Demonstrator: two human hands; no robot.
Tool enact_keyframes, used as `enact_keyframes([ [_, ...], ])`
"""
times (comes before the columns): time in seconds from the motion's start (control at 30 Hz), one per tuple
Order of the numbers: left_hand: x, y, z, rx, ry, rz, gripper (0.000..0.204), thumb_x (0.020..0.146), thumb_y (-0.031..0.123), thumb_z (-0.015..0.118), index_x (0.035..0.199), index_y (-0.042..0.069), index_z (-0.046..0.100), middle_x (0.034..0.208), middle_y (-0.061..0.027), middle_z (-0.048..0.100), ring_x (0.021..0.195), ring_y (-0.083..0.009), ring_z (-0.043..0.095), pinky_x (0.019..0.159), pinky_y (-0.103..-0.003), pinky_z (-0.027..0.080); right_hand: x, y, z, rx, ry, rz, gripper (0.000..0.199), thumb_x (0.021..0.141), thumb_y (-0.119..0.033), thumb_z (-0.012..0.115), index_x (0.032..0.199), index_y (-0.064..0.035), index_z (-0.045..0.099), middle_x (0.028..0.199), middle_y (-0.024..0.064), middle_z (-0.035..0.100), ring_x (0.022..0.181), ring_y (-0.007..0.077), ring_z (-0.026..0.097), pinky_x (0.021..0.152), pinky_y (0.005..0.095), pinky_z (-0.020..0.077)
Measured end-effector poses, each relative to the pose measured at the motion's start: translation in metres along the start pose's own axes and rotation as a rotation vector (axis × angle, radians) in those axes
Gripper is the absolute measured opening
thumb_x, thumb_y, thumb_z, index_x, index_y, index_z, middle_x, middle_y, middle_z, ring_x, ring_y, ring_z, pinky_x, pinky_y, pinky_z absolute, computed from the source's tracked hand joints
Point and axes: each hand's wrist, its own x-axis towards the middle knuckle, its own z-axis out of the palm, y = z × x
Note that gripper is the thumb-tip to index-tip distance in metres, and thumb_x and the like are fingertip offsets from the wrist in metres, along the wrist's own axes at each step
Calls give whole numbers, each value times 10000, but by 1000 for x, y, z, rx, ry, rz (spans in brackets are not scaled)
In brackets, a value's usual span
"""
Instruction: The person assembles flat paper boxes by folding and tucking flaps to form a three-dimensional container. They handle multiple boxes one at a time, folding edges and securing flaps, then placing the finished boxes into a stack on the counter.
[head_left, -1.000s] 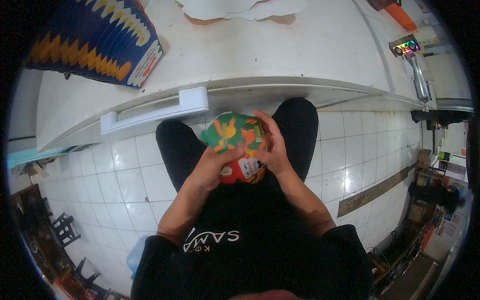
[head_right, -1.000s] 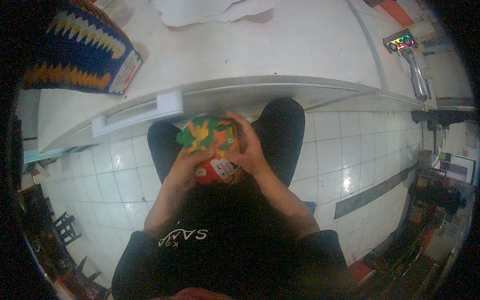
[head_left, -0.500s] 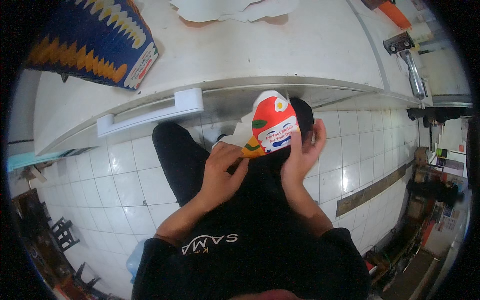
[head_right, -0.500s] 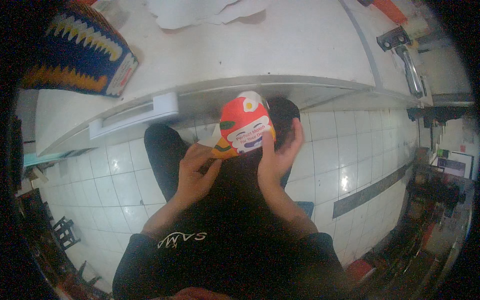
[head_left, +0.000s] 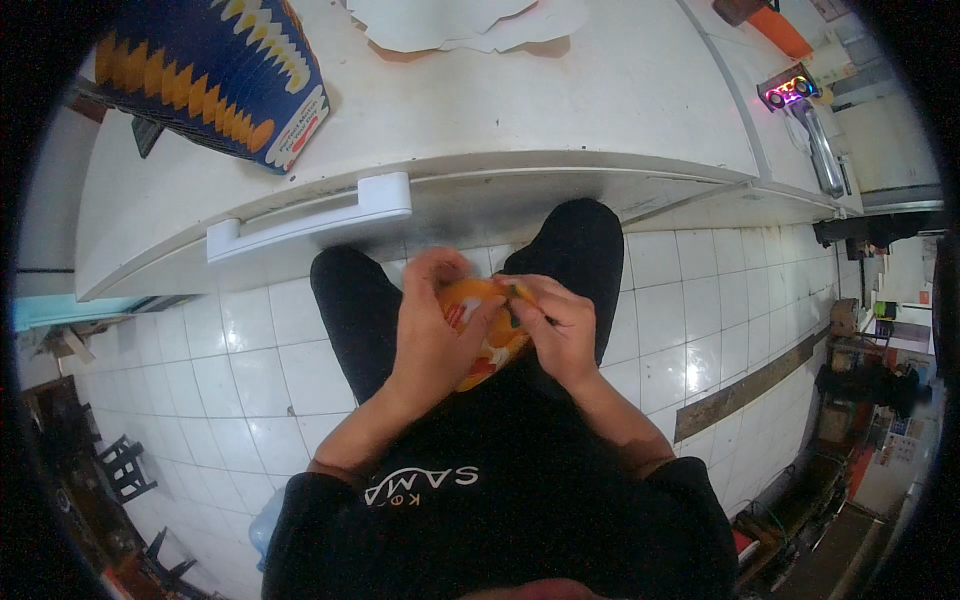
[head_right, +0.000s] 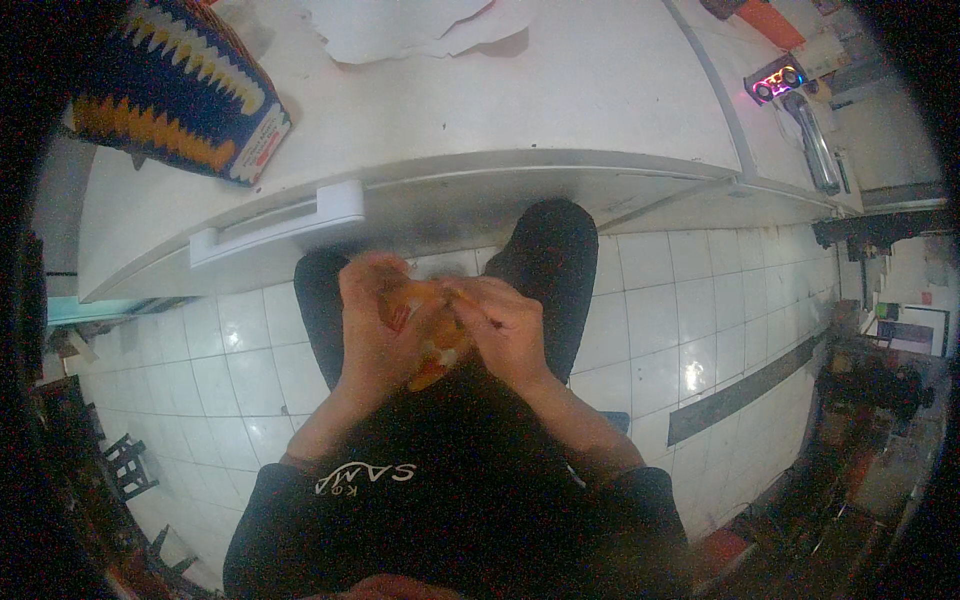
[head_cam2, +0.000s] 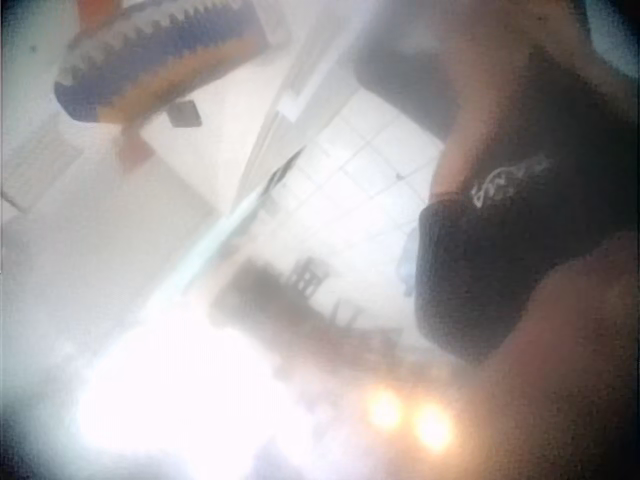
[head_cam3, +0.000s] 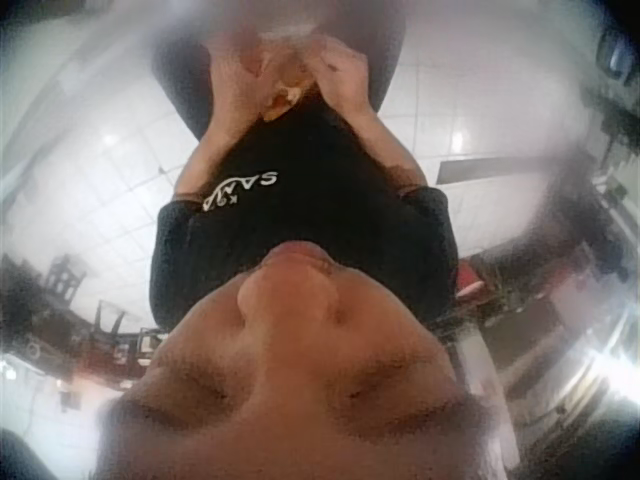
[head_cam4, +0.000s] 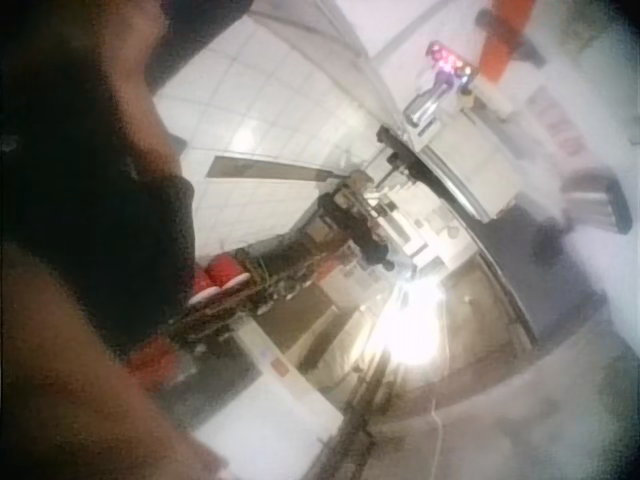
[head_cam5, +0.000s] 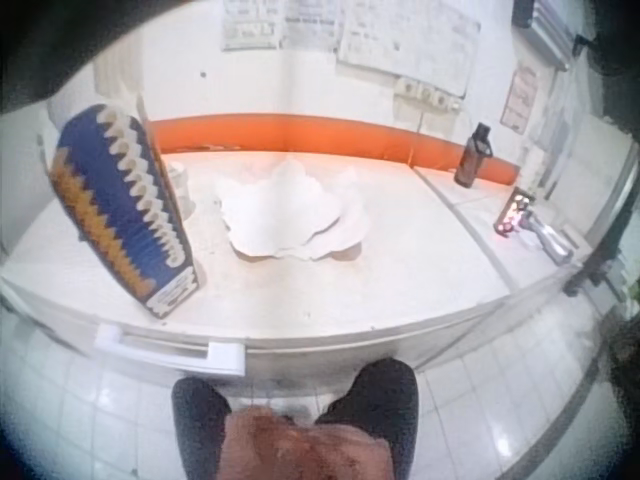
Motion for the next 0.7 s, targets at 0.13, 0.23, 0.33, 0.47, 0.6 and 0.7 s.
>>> enact_keyframes([
  [0.13, -6, -19, -11, -117, -104, -354, 590, 924, 133, 772, 1364, -6, 404, 1214, -157, 612, 1104, -277, 652, 967, -400, 547, -4, 12, 7, -18, 388, 146, 181, 875, -32, 764, 1051, 1, 789, 965, 105, 730, 819, 171, 679, 723, 285, 531],
  [0.23, -10, -30, -15, -797, -317, -875, 542, 955, 165, 739, 1369, -17, 439, 1270, -177, 617, 1138, -271, 664, 965, -380, 568, -4, 14, 12, -33, 452, 143, 183, 876, -30, 759, 1053, -27, 803, 924, 60, 662, 811, 152, 627, 734, 276, 509],
  [0.33, -13, -32, -16, -1053, -389, -1056, 505, 968, 184, 723, 1353, -39, 483, 1237, -181, 649, 1103, -264, 698, 906, -370, 601, -6, 23, 14, -60, 240, 57, 194, 909, 22, 712, 1087, 3, 788, 1006, 36, 574, 882, 107, 555, 771, 230, 461],
  [0.47, -8, -35, -15, -955, -326, -1047, 444, 958, 179, 729, 1290, -54, 547, 1153, -176, 697, 1005, -256, 738, 855, -379, 625, -3, 23, 8, 52, 80, -25, 192, 870, 47, 704, 1006, -27, 817, 1050, 43, 539, 897, 111, 515, 775, 236, 426],
  [0.6, -4, -34, -17, -923, -368, -1033, 411, 949, 166, 736, 1257, -53, 575, 1124, -168, 713, 974, -250, 748, 841, -380, 630, -1, 37, 1, 76, 57, -75, 214, 834, 25, 655, 924, -66, 827, 1034, 55, 517, 900, 150, 531, 799, 284, 456],
  [0.7, -5, -35, -15, -943, -360, -1027, 405, 944, 155, 738, 1255, -50, 580, 1115, -164, 718, 957, -250, 752, 826, -375, 633, -1, 39, 0, 115, 54, -72, 212, 818, -3, 630, 883, -72, 819, 1036, 64, 516, 930, 170, 545, 838, 313, 468],
])
